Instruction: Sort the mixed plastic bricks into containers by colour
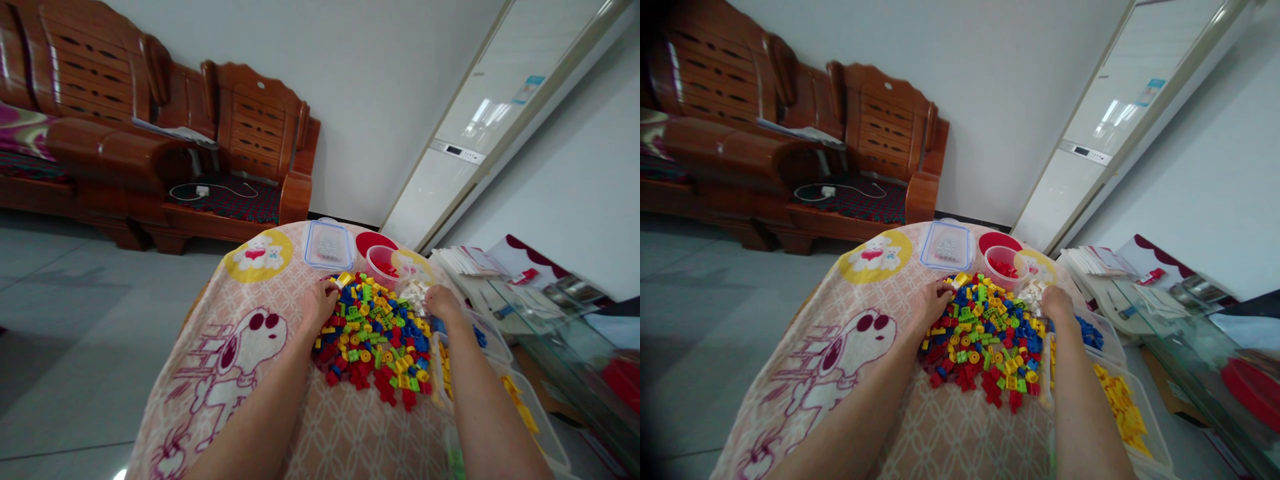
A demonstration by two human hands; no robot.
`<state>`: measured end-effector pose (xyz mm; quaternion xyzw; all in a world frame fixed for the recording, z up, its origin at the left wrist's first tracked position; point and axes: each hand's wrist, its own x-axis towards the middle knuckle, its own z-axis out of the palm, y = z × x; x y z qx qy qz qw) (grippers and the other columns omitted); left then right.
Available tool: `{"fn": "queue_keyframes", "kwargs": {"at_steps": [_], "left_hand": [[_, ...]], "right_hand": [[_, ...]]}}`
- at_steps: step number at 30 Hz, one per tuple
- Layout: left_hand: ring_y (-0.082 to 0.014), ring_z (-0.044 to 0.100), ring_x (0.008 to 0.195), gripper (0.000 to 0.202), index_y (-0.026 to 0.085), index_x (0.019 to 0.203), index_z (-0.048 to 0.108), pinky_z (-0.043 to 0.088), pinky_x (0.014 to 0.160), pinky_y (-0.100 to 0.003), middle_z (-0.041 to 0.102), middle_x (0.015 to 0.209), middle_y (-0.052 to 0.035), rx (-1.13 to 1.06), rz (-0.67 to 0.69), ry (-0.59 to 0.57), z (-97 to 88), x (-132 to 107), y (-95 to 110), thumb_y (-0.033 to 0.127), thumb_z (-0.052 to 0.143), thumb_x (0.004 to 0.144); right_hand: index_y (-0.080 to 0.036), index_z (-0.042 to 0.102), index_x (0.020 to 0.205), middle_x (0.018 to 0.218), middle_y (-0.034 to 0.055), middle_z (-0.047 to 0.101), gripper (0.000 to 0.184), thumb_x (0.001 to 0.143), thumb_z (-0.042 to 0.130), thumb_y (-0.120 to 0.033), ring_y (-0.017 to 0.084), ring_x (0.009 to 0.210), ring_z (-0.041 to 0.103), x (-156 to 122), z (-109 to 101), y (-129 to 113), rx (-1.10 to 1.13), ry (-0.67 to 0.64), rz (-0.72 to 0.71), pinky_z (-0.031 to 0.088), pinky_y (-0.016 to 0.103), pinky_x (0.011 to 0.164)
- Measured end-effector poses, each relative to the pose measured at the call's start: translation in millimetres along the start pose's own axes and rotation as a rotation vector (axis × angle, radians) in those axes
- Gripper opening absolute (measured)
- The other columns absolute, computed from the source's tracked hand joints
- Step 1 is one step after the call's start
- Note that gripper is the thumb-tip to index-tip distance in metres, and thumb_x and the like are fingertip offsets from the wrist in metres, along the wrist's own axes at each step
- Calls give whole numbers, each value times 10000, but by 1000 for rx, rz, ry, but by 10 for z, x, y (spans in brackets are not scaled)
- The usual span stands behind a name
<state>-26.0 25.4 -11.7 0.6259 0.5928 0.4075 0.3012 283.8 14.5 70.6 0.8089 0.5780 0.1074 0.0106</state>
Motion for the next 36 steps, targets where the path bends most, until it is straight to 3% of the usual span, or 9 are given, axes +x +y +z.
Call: {"fn": "queue_keyframes", "kwargs": {"at_steps": [3, 6, 12, 15, 19, 25, 31, 36], "left_hand": [[-178, 637, 804, 242, 183, 922, 744, 455, 750, -289, 729, 888, -44, -4, 6, 3, -2, -4, 5, 219, 544, 792], [-175, 633, 807, 238, 183, 913, 744, 450, 748, -286, 728, 889, -42, 7, 9, 2, -6, -5, 15, 209, 540, 793], [-170, 626, 800, 227, 186, 909, 742, 449, 746, -283, 726, 884, -36, 10, 4, -9, -6, 2, 10, 203, 547, 793], [-174, 628, 809, 227, 187, 915, 741, 454, 751, -288, 727, 895, -39, 1, 1, -3, 5, 5, -6, 211, 547, 800], [-170, 626, 782, 224, 191, 904, 745, 457, 732, -283, 726, 868, -36, -11, 6, 2, 21, 12, -17, 212, 552, 793], [-178, 634, 800, 232, 194, 915, 749, 462, 744, -291, 730, 901, -44, 8, -2, 8, 21, 20, -12, 216, 559, 785], [-173, 636, 782, 241, 191, 927, 750, 462, 736, -279, 732, 872, -40, 24, 16, 10, 23, 32, -28, 209, 560, 780], [-167, 641, 787, 235, 204, 926, 749, 464, 728, -264, 733, 866, -28, 43, 3, 3, 15, 37, -13, 218, 565, 780]], "right_hand": [[-142, 716, 740, 819, 126, 716, 159, 668, 595, -70, 224, 821, 672, -50, -86, -64, -34, -39, 0, 454, 283, 693], [-119, 727, 855, 930, 182, 709, 218, 739, 543, -97, 263, 899, 667, -68, -237, -199, -57, 8, 30, 462, 337, 754], [-135, 709, 1027, 974, 132, 730, 313, 809, 519, -253, 247, 918, 648, -13, -584, -592, 294, 411, -14, 451, 329, 823], [-126, 712, 1021, 972, 134, 733, 331, 810, 499, -267, 254, 917, 646, -121, -639, -718, 454, 504, -10, 443, 332, 843], [-163, 729, 925, 924, 102, 739, 312, 840, 460, -296, 228, 884, 658, -540, -456, -800, 639, 494, -36, 445, 295, 823], [-158, 718, 908, 772, 80, 736, 313, 829, 495, -363, 214, 740, 674, -1151, 4, -915, 906, 342, 67, 471, 280, 724], [-160, 717, 905, 811, 86, 741, 306, 843, 493, -359, 208, 743, 684, -1267, 180, -998, 972, 304, 3, 477, 278, 715], [-179, 727, 899, 818, 70, 740, 246, 836, 539, -325, 199, 753, 672, -1245, 244, -967, 808, 253, -7, 462, 276, 732]]}}
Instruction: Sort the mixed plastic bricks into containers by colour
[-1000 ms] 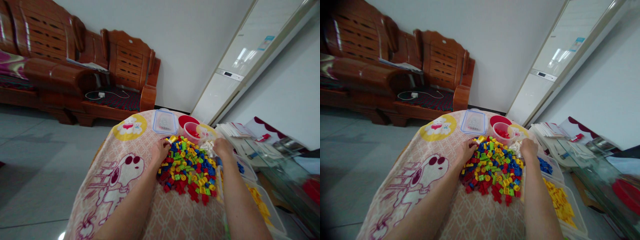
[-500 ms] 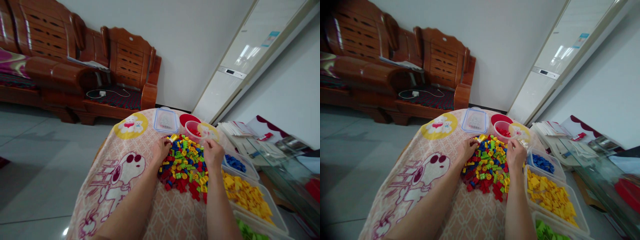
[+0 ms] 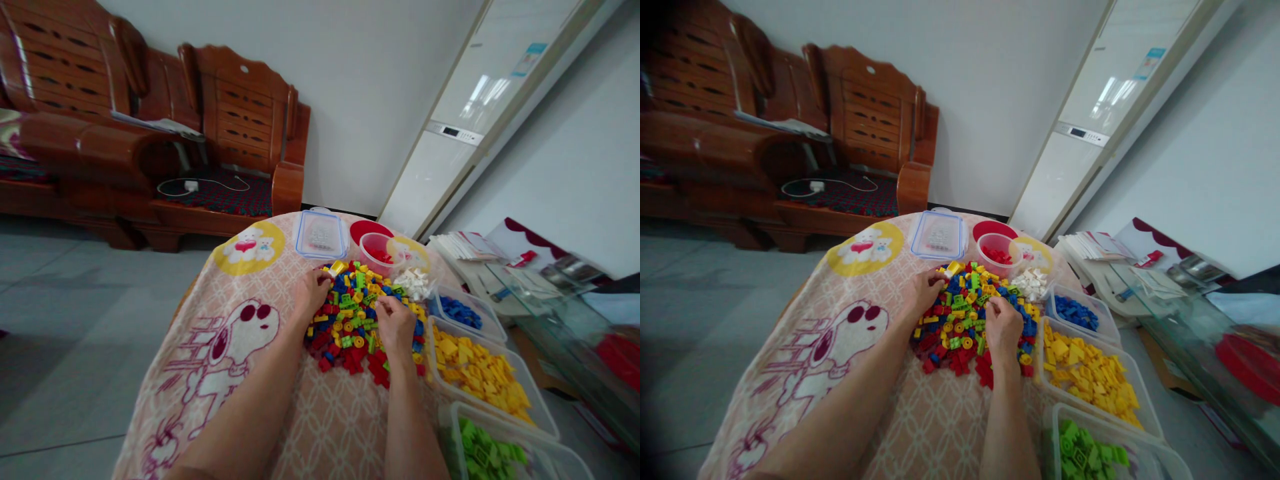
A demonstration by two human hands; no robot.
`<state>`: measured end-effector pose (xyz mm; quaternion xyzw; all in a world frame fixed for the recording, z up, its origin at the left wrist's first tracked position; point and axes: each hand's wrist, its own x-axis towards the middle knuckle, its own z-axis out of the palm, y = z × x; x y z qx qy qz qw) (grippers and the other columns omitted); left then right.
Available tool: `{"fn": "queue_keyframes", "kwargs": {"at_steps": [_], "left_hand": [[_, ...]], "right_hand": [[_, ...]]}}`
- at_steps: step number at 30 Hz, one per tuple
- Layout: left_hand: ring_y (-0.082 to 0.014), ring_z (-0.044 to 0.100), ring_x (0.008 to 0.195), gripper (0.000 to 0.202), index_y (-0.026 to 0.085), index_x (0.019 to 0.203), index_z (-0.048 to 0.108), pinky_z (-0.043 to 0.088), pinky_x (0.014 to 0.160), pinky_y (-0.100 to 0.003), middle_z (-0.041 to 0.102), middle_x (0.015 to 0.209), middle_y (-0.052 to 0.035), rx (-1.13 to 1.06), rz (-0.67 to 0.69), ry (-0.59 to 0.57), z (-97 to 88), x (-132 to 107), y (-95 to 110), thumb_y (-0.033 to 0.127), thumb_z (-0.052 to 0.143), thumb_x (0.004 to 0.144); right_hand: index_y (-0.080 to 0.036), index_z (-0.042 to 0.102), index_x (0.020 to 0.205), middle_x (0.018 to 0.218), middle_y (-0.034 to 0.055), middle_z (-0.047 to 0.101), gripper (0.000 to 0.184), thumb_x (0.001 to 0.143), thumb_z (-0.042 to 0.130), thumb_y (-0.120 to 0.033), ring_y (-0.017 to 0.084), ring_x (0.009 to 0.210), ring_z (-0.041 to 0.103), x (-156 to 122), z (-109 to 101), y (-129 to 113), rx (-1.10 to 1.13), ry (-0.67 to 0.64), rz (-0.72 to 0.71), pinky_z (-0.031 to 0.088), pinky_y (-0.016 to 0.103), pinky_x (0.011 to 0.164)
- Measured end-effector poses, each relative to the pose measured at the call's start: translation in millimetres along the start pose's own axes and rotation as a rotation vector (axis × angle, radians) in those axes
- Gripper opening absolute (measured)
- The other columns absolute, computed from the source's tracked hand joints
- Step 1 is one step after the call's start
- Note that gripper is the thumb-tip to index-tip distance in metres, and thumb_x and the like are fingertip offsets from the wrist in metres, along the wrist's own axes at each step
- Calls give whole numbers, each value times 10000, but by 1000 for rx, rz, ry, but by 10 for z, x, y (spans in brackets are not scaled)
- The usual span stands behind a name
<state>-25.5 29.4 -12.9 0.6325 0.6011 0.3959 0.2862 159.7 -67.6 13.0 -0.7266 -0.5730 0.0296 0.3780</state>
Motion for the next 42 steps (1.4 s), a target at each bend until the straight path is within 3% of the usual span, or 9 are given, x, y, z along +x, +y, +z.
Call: {"fn": "queue_keyframes", "kwargs": {"at_steps": [5, 10, 17, 21, 27, 30, 32, 38, 42], "left_hand": [[-162, 642, 790, 241, 220, 941, 749, 460, 722, -254, 736, 861, -18, 22, -17, -16, -26, -10, 35, 224, 564, 786], [-173, 645, 791, 244, 207, 935, 750, 459, 718, -265, 734, 858, -31, 26, -9, -13, -33, -15, 48, 219, 561, 781], [-166, 642, 789, 250, 193, 937, 747, 469, 732, -262, 735, 850, -27, 6, 5, -18, -11, 3, 19, 208, 552, 782], [-167, 642, 805, 246, 195, 937, 746, 467, 740, -262, 736, 867, -28, 27, 19, -17, -18, 1, 21, 212, 551, 787], [-169, 645, 801, 244, 200, 943, 746, 457, 732, -264, 737, 887, -34, 56, 17, -14, -38, -21, 51, 221, 555, 792], [-168, 645, 797, 239, 197, 930, 748, 452, 719, -259, 736, 881, -36, 56, 19, -13, -36, -22, 51, 224, 557, 789], [-169, 642, 785, 239, 194, 927, 749, 447, 707, -260, 734, 872, -38, 62, 22, -11, -36, -23, 50, 225, 558, 787], [-167, 639, 784, 239, 212, 926, 752, 445, 707, -256, 738, 878, -26, 83, 34, 4, -36, -25, 42, 240, 560, 787], [-160, 640, 791, 248, 212, 936, 753, 449, 720, -251, 742, 894, -23, 70, 34, 4, -12, -10, 11, 240, 555, 789]], "right_hand": [[-200, 730, 930, 860, 57, 718, 177, 810, 635, -290, 190, 804, 647, 24, -22, -18, -275, -174, -43, 420, 262, 714], [-202, 727, 899, 899, 51, 687, 140, 769, 677, -210, 168, 823, 625, 32, -45, -51, -351, -290, -96, 402, 247, 732], [-201, 704, 823, 866, 41, 683, 59, 789, 668, -233, 166, 823, 622, 30, -59, -94, -405, -311, -56, 377, 246, 698], [-203, 706, 812, 872, 56, 701, 156, 865, 559, -208, 167, 842, 630, 26, -92, -149, -443, -311, -71, 367, 250, 693], [-193, 719, 781, 874, 81, 723, 149, 830, 578, -196, 199, 869, 648, 19, -87, -156, -413, -312, -86, 391, 261, 703], [-183, 715, 766, 821, 80, 725, 192, 817, 530, -170, 202, 829, 659, 50, -80, -110, -264, -209, -50, 422, 269, 708], [-174, 709, 794, 776, 67, 719, 185, 796, 525, -196, 193, 763, 663, 77, -70, -71, -52, -114, 10, 451, 266, 674], [-155, 640, 880, 563, -19, 644, 297, 671, 630, -366, 150, 432, 579, 141, 16, 10, 864, 120, 477, 444, 241, 395], [-160, 589, 805, 602, -14, 663, 251, 613, 687, -288, 143, 543, 651, 232, -56, 109, 1206, 353, 556, 569, 268, 534]]}}
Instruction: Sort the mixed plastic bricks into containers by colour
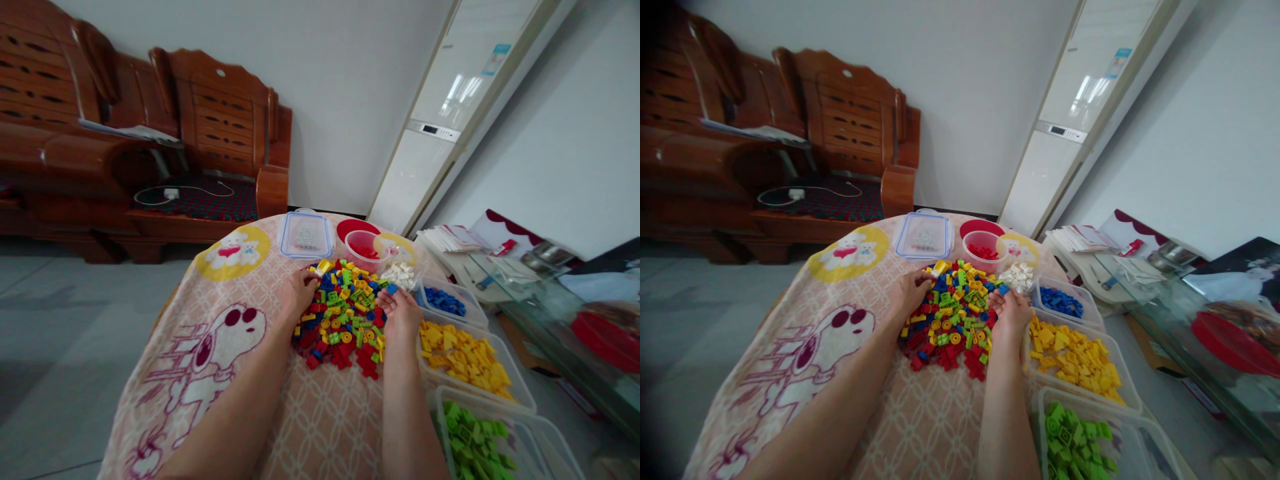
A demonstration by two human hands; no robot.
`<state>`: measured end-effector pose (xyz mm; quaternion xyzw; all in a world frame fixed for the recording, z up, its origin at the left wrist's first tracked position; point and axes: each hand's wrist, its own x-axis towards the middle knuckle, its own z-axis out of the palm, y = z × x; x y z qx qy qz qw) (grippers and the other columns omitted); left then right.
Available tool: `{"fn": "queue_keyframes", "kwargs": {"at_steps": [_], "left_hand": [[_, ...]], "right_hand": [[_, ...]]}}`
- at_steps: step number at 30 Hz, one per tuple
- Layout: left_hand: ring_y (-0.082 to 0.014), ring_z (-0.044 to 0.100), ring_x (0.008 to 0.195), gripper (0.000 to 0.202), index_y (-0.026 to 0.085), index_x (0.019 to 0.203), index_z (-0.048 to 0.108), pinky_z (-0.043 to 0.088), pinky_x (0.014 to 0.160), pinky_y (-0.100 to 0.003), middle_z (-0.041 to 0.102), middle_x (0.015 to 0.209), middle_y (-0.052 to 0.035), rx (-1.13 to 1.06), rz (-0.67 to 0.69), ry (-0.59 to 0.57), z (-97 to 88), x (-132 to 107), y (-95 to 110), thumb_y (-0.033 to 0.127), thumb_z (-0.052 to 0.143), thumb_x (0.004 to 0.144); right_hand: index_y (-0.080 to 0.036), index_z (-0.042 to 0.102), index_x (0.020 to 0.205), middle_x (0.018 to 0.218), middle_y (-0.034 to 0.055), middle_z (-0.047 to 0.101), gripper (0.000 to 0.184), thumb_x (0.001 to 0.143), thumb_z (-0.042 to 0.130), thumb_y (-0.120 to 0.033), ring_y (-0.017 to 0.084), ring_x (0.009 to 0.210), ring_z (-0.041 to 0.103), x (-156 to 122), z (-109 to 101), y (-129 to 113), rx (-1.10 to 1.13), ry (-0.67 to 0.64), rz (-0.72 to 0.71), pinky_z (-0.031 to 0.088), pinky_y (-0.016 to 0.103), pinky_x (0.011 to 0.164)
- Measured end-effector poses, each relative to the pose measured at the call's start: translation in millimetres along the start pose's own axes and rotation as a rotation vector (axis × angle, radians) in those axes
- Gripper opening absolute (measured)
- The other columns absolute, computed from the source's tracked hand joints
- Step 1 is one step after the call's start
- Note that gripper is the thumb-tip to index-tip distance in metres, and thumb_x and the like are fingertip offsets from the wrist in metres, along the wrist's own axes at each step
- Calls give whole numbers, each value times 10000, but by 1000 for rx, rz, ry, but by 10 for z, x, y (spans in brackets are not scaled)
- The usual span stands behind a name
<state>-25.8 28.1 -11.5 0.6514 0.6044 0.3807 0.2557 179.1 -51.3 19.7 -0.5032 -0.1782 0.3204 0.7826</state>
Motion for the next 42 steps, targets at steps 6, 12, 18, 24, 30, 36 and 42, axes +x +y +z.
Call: {"fn": "queue_keyframes", "kwargs": {"at_steps": [6, 12, 18, 24, 30, 36, 42], "left_hand": [[-162, 644, 804, 250, 213, 949, 749, 450, 721, -253, 744, 908, -28, 7, -8, -4, 0, -6, 3, 252, 554, 797], [-166, 644, 807, 243, 208, 941, 747, 458, 734, -260, 742, 926, -27, 5, -15, -15, -39, -29, 49, 238, 555, 795], [-174, 646, 814, 238, 210, 942, 749, 456, 734, -263, 740, 909, -32, 16, -13, -18, -49, -27, 66, 233, 562, 797], [-161, 641, 802, 245, 200, 960, 743, 456, 743, -257, 737, 906, -31, 15, -23, -29, -69, -36, 91, 227, 554, 806], [-171, 643, 807, 250, 205, 939, 746, 467, 747, -268, 736, 881, -27, 1, -6, -21, -33, -8, 43, 217, 548, 787], [-168, 646, 818, 249, 204, 926, 745, 473, 765, -267, 737, 887, -28, -12, 15, -21, 8, 16, -12, 214, 542, 783], [-164, 636, 788, 245, 208, 929, 747, 458, 729, -259, 733, 865, -27, 4, 13, -15, -16, -2, 13, 219, 547, 788]], "right_hand": [[-194, 534, 1034, 990, 49, 698, 402, 653, 654, -145, 141, 985, 683, 219, -194, -235, 256, 298, -217, 578, 349, 898], [-152, 608, 1021, 902, 66, 724, 417, 643, 713, -293, 183, 846, 712, 116, -156, -284, 27, 104, -190, 600, 361, 791], [-132, 669, 787, 574, 12, 664, 313, 658, 714, -413, 127, 433, 594, -201, 20, -281, -563, -603, 100, 468, 216, 410], [-168, 631, 592, 457, -27, 580, 156, 706, 650, -273, 101, 396, 527, -333, 88, -169, -1205, -822, 49, 377, 197, 436], [-188, 635, 534, 422, -45, 540, 149, 670, 693, -211, 90, 439, 525, -389, 119, -133, -1504, -856, -169, 345, 193, 487], [-178, 614, 633, 463, -49, 569, 73, 695, 623, -215, 85, 391, 515, -341, 96, -129, -1182, -823, 35, 362, 176, 422], [-159, 607, 726, 540, -17, 634, 230, 633, 693, -351, 123, 439, 595, -279, 98, -173, -754, -664, 145, 440, 190, 381]]}}
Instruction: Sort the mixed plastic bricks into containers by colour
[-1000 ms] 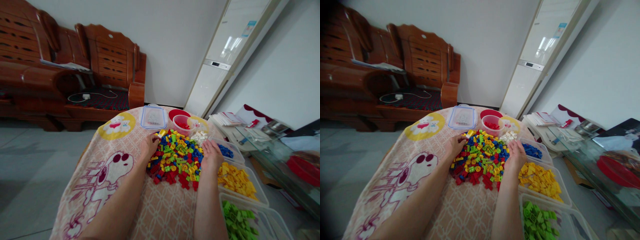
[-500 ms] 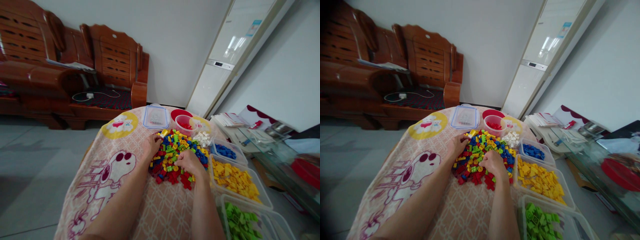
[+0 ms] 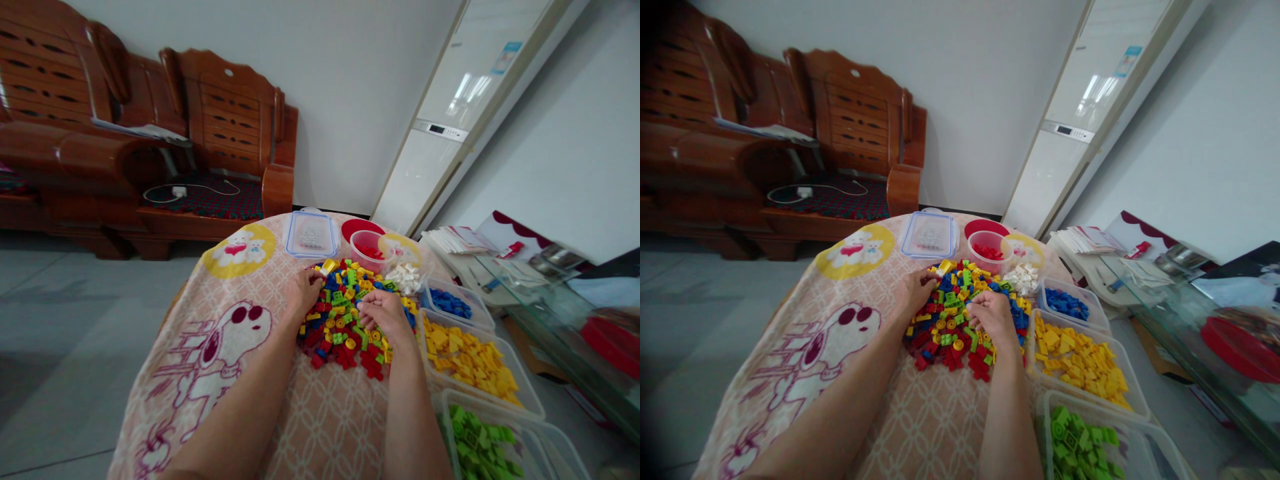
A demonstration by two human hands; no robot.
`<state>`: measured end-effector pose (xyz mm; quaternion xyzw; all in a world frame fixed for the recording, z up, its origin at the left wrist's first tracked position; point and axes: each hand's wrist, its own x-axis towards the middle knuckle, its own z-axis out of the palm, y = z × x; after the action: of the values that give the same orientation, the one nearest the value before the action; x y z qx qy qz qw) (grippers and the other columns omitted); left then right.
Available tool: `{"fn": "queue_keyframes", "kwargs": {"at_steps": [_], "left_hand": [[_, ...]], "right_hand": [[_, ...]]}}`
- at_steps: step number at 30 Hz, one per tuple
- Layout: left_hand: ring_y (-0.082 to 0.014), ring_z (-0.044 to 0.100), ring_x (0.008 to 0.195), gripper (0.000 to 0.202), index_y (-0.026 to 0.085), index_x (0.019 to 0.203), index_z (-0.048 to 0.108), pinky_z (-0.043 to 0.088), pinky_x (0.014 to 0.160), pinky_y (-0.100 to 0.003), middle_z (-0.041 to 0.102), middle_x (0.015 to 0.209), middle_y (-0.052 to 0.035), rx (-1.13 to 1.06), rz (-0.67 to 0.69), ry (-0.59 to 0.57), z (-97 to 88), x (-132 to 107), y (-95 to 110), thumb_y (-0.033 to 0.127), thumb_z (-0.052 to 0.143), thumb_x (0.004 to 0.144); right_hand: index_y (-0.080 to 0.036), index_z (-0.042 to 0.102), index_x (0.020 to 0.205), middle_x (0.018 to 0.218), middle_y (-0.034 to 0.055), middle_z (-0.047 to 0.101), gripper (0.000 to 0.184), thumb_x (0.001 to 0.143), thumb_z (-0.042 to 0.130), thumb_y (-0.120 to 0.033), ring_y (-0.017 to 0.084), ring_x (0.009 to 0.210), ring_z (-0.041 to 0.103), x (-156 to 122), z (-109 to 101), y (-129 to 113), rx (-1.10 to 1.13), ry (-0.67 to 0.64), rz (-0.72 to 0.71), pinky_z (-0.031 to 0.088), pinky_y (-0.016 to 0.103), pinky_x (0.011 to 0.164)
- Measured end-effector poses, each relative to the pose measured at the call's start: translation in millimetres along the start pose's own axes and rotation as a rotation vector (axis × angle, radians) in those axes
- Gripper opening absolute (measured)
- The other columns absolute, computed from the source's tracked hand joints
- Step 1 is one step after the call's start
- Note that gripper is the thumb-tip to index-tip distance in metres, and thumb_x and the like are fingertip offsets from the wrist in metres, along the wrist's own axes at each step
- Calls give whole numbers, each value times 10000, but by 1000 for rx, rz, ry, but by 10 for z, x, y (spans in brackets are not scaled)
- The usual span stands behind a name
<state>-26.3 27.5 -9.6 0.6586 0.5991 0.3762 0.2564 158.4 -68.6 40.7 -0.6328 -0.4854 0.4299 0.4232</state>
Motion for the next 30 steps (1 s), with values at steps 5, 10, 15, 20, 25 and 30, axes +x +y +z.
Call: {"fn": "queue_keyframes", "kwargs": {"at_steps": [5, 10, 15, 20, 25, 30], "left_hand": [[-168, 637, 790, 244, 210, 936, 747, 452, 720, -259, 735, 873, -30, 17, -27, -10, -24, -10, 35, 225, 550, 793], [-170, 643, 808, 244, 216, 948, 744, 461, 735, -259, 738, 889, -26, 20, -43, -9, -9, -3, 20, 236, 557, 793], [-175, 644, 824, 238, 219, 947, 743, 461, 741, -261, 737, 912, -30, 31, -38, -4, -19, -15, 31, 241, 560, 797], [-174, 644, 816, 241, 209, 944, 743, 462, 748, -264, 734, 902, -33, 19, -39, -1, -22, -18, 41, 232, 557, 793], [-171, 643, 795, 251, 212, 937, 750, 467, 750, -264, 735, 870, -30, -15, -24, 6, 21, 5, -8, 225, 553, 783], [-178, 639, 781, 255, 213, 939, 754, 460, 724, -272, 734, 868, -34, -2, -23, 8, 3, -2, 8, 228, 554, 781]], "right_hand": [[-152, 592, 747, 550, 10, 654, 368, 532, 777, -386, 160, 457, 629, 90, -86, 61, 357, 306, -14, 503, 237, 398], [-174, 546, 775, 619, 4, 663, 401, 555, 783, -410, 174, 571, 675, 197, -326, 233, 620, 711, -200, 595, 320, 559], [-196, 522, 875, 832, 12, 665, 347, 626, 737, -306, 175, 845, 696, 229, -503, 358, 675, 1096, -372, 586, 395, 844], [-181, 586, 886, 885, 25, 683, 365, 574, 751, -273, 176, 853, 690, 225, -472, 294, 687, 1113, -338, 591, 386, 818], [-130, 647, 818, 625, 21, 677, 353, 582, 764, -364, 161, 527, 650, 119, -305, 107, 465, 605, -213, 566, 281, 509], [-127, 678, 819, 568, 5, 657, 298, 674, 704, -387, 116, 432, 588, -50, -33, -64, 93, -18, -80, 458, 194, 394]]}}
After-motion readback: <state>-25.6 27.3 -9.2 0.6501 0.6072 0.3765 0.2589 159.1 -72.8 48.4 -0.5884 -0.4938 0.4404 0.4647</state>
